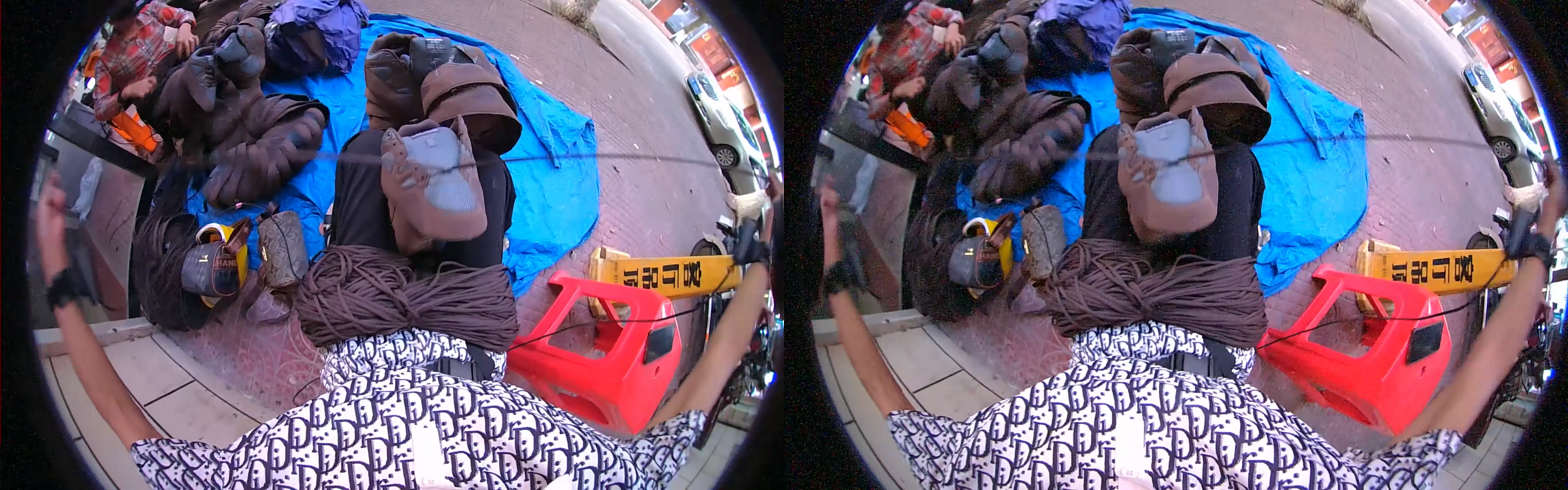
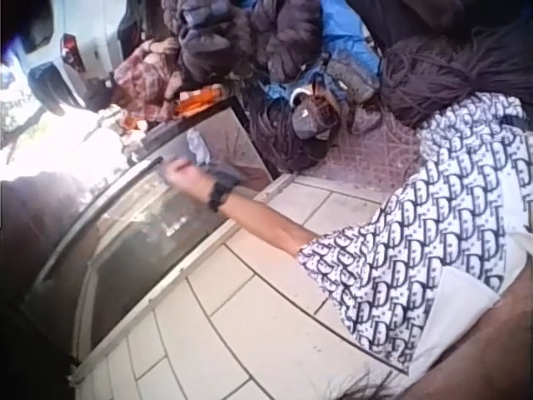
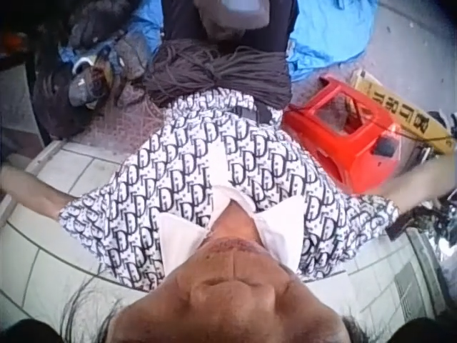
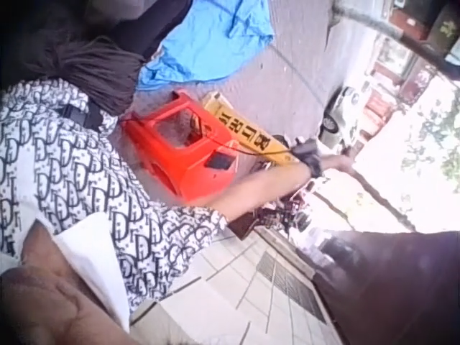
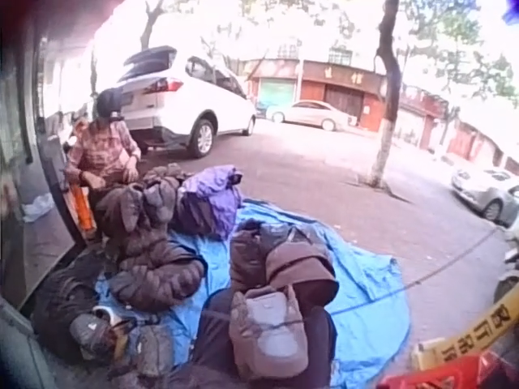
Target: Threading and organizing laces on a shoe at an outdoor workstation.
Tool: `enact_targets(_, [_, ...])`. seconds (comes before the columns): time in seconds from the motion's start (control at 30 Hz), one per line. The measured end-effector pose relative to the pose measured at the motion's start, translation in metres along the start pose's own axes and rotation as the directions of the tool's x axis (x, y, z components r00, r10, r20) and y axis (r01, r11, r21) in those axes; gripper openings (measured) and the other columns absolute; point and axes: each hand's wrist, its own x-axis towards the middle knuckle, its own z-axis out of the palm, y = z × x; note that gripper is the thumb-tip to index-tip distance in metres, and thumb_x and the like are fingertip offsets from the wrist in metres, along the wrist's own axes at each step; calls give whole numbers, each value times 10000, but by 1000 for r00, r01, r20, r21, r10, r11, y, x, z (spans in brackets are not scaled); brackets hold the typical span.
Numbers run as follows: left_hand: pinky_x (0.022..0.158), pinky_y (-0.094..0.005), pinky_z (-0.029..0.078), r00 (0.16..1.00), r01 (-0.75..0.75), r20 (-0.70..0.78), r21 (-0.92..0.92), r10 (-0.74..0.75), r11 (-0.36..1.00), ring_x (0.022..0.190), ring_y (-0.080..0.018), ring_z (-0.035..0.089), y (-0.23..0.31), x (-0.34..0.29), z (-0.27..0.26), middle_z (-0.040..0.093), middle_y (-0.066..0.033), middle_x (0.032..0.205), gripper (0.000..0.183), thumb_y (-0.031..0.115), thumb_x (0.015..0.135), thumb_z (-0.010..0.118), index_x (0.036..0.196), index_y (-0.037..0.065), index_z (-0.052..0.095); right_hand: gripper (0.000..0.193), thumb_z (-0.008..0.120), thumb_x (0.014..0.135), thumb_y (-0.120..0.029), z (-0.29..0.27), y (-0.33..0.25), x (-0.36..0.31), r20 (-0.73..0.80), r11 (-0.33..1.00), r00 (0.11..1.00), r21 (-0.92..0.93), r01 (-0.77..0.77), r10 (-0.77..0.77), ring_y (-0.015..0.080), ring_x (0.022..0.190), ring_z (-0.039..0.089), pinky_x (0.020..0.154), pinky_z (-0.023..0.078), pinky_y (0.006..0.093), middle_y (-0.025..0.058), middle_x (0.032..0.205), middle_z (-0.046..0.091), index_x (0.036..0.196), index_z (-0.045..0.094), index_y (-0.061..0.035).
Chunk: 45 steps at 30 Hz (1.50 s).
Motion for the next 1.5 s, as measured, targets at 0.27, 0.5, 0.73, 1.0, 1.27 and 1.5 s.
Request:
enact_targets(0.27, [554,-206,408,802,317,436,269,-408,909,609,-66,504,-36,-199,359,565,-15,710,179,94,794,538,937,20,615,219,568,786,-109,287,15,-183,452,997,890,17,-76,60,83,607,531,565,428,196,57,785,609,953,621,22])
enact_targets(0.5, [617,-250,449,825,-249,545,115,149,962,674,-125,576,-39,-261,465,618,-77,761,104,39,770,574,863,4,606,99,603,735,-78,437,-122,-306,914,946,396,201,-255,-88,70,519,536,477,387,185,23,658,565,773,641,6])
enact_targets(0.73, [556,-259,454,843,-52,538,115,-18,992,614,-125,592,-22,-288,457,604,-104,685,99,22,754,585,850,0,577,98,627,714,-54,435,-139,-330,941,977,333,19,-213,55,62,478,547,403,359,169,16,622,592,797,650,-8])
enact_targets(1.0, [537,-320,458,837,-202,545,217,53,955,607,-270,602,-10,-290,449,574,-153,659,74,2,719,572,775,-1,523,97,618,704,-54,436,-140,-339,962,777,208,-7,-630,178,80,461,544,400,368,176,34,636,603,777,640,8])
enact_targets(1.27, [512,-384,436,824,-425,542,401,164,812,583,-319,567,-11,-302,462,539,-154,616,87,9,719,551,773,19,484,76,630,711,-75,442,-136,-351,950,708,268,77,-702,163,74,456,535,405,365,184,14,603,587,753,638,-11])
enact_targets(1.5, [586,-372,471,844,-287,532,338,70,896,727,-310,600,-15,-301,466,594,-172,795,209,15,772,531,978,3,494,104,599,720,-40,448,-129,-352,940,703,306,118,-702,148,67,449,499,422,375,168,38,633,598,793,645,17])
